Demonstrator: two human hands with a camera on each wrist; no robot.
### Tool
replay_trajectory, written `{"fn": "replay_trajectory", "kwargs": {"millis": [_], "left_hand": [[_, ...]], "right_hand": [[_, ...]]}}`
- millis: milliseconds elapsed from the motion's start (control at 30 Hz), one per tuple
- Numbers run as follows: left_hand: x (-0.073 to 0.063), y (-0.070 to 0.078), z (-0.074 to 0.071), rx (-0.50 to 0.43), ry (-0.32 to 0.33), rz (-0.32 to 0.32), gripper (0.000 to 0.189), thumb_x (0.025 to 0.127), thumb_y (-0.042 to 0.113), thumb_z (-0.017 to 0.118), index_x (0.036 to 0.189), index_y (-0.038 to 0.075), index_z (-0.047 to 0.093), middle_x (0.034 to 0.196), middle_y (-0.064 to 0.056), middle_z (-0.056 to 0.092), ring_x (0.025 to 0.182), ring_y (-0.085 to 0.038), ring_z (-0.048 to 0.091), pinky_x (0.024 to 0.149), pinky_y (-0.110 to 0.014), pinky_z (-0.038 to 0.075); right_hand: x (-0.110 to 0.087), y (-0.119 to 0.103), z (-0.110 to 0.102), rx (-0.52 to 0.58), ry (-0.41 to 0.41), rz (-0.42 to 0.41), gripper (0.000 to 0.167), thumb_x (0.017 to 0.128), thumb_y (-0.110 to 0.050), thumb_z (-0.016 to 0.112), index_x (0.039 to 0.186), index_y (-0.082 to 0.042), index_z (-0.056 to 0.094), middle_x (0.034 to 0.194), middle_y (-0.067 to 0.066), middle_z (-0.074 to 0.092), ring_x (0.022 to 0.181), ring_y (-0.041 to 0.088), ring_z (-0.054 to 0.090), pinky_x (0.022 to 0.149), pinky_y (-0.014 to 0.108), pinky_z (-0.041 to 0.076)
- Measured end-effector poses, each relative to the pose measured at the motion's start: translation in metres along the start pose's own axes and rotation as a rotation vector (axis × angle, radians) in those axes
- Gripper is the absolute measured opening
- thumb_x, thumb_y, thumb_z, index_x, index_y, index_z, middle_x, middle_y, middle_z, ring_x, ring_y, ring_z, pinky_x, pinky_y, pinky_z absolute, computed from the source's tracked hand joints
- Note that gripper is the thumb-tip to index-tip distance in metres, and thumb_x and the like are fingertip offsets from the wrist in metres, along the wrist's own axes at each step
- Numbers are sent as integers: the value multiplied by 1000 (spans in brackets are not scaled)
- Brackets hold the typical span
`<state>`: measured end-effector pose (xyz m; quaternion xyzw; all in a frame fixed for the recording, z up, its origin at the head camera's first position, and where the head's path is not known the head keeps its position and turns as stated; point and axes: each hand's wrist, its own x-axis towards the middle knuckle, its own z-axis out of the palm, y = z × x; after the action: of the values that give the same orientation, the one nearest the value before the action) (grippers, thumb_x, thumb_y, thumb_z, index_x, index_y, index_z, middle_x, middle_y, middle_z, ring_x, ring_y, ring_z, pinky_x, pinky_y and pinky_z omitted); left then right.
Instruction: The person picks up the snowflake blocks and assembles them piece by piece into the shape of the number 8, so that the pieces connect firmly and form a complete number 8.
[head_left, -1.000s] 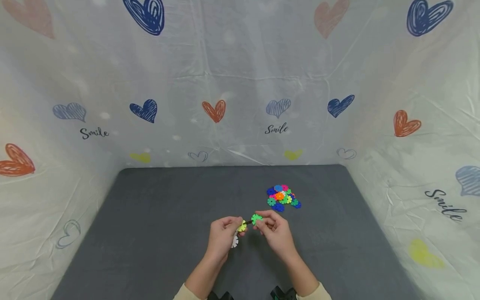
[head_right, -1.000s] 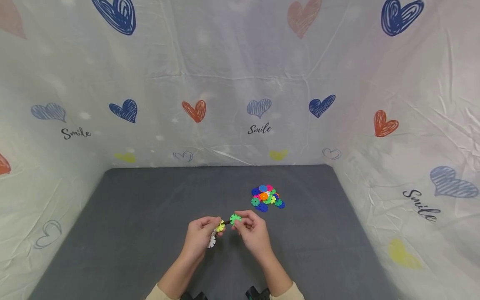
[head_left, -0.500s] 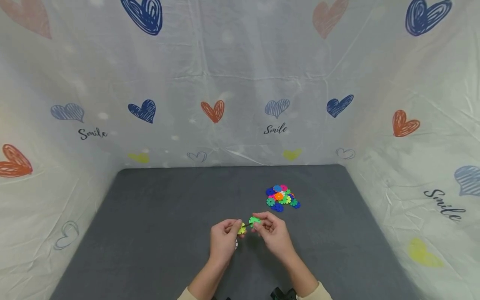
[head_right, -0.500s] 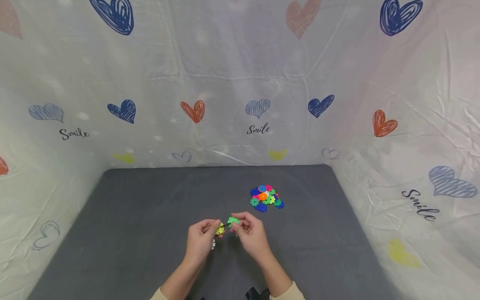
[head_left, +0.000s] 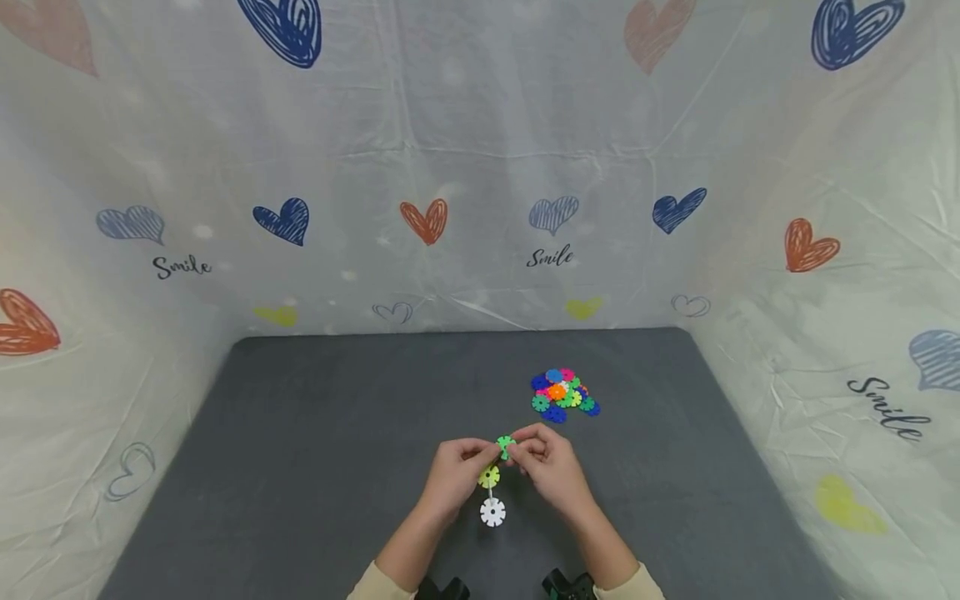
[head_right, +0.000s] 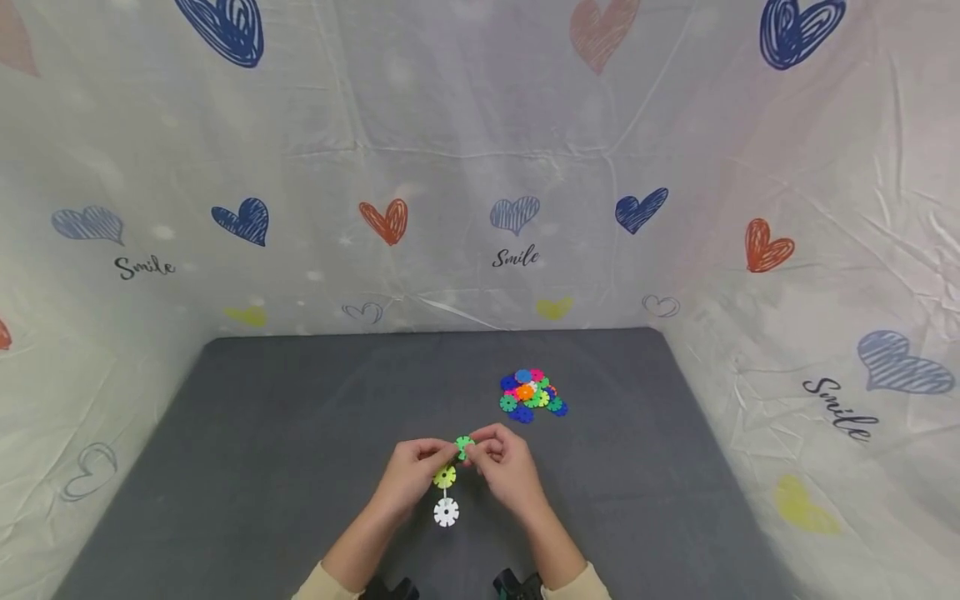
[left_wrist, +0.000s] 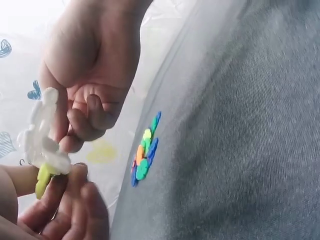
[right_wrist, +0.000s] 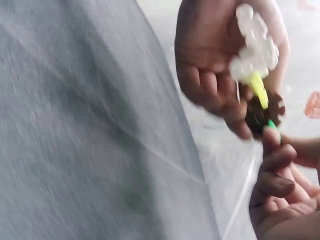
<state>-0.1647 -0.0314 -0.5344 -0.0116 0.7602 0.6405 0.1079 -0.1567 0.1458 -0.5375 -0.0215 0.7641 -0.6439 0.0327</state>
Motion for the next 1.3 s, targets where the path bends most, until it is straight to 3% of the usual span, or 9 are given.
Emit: {"fn": "replay_trajectory", "kwargs": {"millis": [100, 167, 300, 433, 600, 800, 1067, 1200, 1300], "left_hand": [[0, -1, 0, -17, 31, -9, 24, 94, 26, 72, 95, 3, 78, 89, -7, 74, 76, -13, 62, 67, -28, 52], [0, -1, -1, -34, 60, -18, 24, 95, 25, 71, 96, 2, 78, 89, -7, 73, 76, -13, 62, 68, -29, 52], [0, -2, -6, -68, 92, -38, 23, 97, 23, 68, 98, 2, 76, 93, -10, 74, 79, -14, 64, 72, -30, 52], [1, -3, -9, -75, 101, -38, 22, 99, 22, 66, 97, 2, 75, 92, -11, 75, 81, -16, 64, 74, -31, 52], [0, -3, -10, -90, 89, -25, 23, 99, 22, 65, 98, 0, 74, 95, -15, 75, 81, -16, 67, 74, -30, 53], [0, -3, -9, -95, 95, -27, 24, 99, 23, 67, 99, 0, 74, 96, -16, 75, 80, -15, 66, 73, -29, 53], [2, -3, -12, -125, 96, -28, 25, 98, 22, 67, 101, -2, 74, 100, -23, 72, 73, -26, 71, 68, -30, 58], [2, -1, -11, -132, 98, -20, 25, 98, 23, 68, 100, -1, 74, 98, -20, 73, 72, -27, 71, 67, -30, 58], [3, 1, -11, -112, 100, -1, 24, 98, 23, 67, 98, 0, 75, 96, -15, 72, 77, -25, 69, 71, -31, 57]], "right_hand": [[6, 4, -9, -109, 9, -22, 28, 99, -24, 67, 115, -1, 65, 83, 20, 73, 61, 14, 58, 60, 27, 49], [14, 11, -18, -224, 92, -9, 30, 98, -27, 68, 116, -4, 67, 83, 12, 74, 62, 14, 58, 59, 27, 49], [36, 32, -34, -467, 317, 93, 33, 94, -32, 73, 116, -7, 69, 91, 5, 73, 73, 19, 61, 67, 35, 51], [53, 50, -43, -604, 413, 209, 41, 91, -36, 76, 117, -6, 68, 98, 8, 69, 83, 26, 62, 74, 45, 50], [61, 55, -46, -664, 409, 263, 42, 86, -37, 81, 114, -8, 68, 94, 6, 65, 79, 25, 61, 67, 45, 48], [54, 51, -49, -587, 407, 295, 27, 87, -28, 81, 98, -9, 66, 92, 7, 65, 80, 25, 59, 66, 39, 46], [24, 18, -25, -256, 313, 9, 16, 82, -23, 85, 89, -11, 77, 82, 3, 75, 70, 13, 65, 62, 26, 52], [7, 2, -7, -226, 266, -150, 9, 81, -21, 85, 87, -18, 79, 80, -4, 74, 68, 11, 64, 59, 25, 52], [4, -4, -1, -244, 252, -196, 7, 82, -22, 84, 86, -22, 79, 79, -7, 73, 66, 10, 62, 57, 25, 51]]}}
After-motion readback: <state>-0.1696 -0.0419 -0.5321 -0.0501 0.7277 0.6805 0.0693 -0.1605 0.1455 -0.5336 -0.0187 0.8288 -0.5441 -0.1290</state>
